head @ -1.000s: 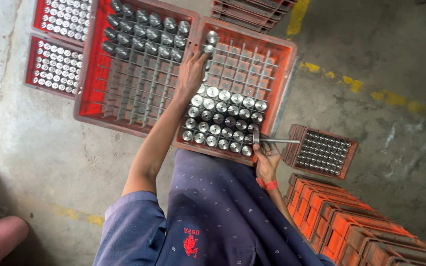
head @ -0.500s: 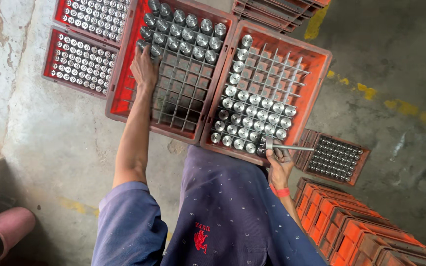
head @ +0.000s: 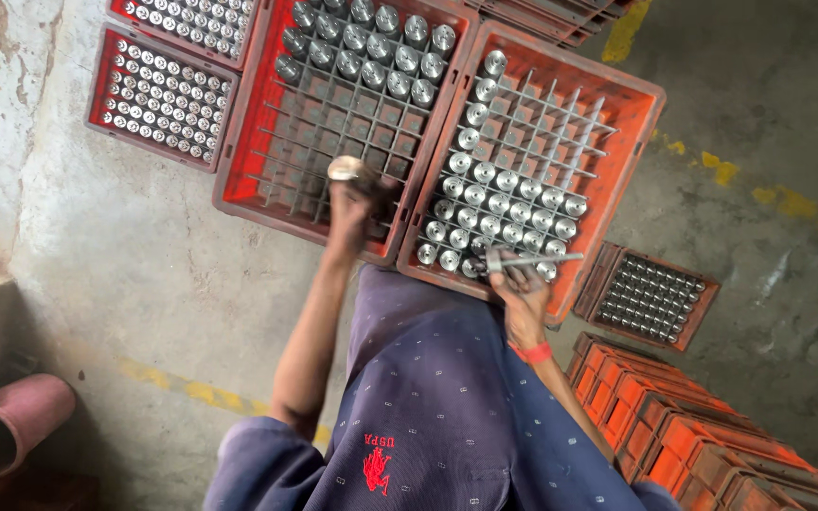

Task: The person sits in front of stacked crates of cylindrical metal parts, picks parts one at a time from a grid crate, and presses each part into a handheld cylindrical holder with a rod. The person also lifts and repositions a full crate of parts and moves parts between crates.

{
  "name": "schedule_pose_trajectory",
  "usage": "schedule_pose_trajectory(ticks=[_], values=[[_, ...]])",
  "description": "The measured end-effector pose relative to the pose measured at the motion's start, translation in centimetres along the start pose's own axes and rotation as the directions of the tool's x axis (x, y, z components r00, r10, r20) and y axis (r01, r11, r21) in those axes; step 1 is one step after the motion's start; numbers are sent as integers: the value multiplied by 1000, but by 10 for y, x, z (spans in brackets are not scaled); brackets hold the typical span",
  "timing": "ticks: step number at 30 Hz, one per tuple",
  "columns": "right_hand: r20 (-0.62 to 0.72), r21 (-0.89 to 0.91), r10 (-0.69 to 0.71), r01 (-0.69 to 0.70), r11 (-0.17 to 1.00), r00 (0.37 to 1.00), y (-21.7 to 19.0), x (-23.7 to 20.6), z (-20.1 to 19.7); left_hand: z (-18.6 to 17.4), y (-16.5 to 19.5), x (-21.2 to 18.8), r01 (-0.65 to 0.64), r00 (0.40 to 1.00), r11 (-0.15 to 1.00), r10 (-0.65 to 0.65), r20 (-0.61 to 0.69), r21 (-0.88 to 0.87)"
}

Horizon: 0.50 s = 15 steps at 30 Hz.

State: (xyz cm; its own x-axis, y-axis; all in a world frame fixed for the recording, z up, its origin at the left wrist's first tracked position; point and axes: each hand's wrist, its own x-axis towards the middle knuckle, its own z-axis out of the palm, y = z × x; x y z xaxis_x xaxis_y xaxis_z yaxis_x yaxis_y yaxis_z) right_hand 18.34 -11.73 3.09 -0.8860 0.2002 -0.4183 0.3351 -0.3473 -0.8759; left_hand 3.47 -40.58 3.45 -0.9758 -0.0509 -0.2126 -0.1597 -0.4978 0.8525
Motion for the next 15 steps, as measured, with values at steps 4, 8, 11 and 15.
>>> schedule_pose_trajectory(ticks=[4, 8, 11, 15], values=[[90, -23, -1, 3, 1000, 996, -27, 3, 27, 30, -43, -62, -31, 996, 723, -33, 79, 690], [184, 45, -23, 14, 999, 983, -45, -2, 30, 55, -42, -104, -43, 967, 556, -186, 174, 830], [196, -191, 1, 37, 981, 981, -48, -7, 20, 72, -36, -113, -98, 943, 453, -242, 228, 886], [335, -97, -79, 118, 988, 939, -42, -9, 4, 82, -38, -111, -117, 906, 353, -344, 245, 928]])
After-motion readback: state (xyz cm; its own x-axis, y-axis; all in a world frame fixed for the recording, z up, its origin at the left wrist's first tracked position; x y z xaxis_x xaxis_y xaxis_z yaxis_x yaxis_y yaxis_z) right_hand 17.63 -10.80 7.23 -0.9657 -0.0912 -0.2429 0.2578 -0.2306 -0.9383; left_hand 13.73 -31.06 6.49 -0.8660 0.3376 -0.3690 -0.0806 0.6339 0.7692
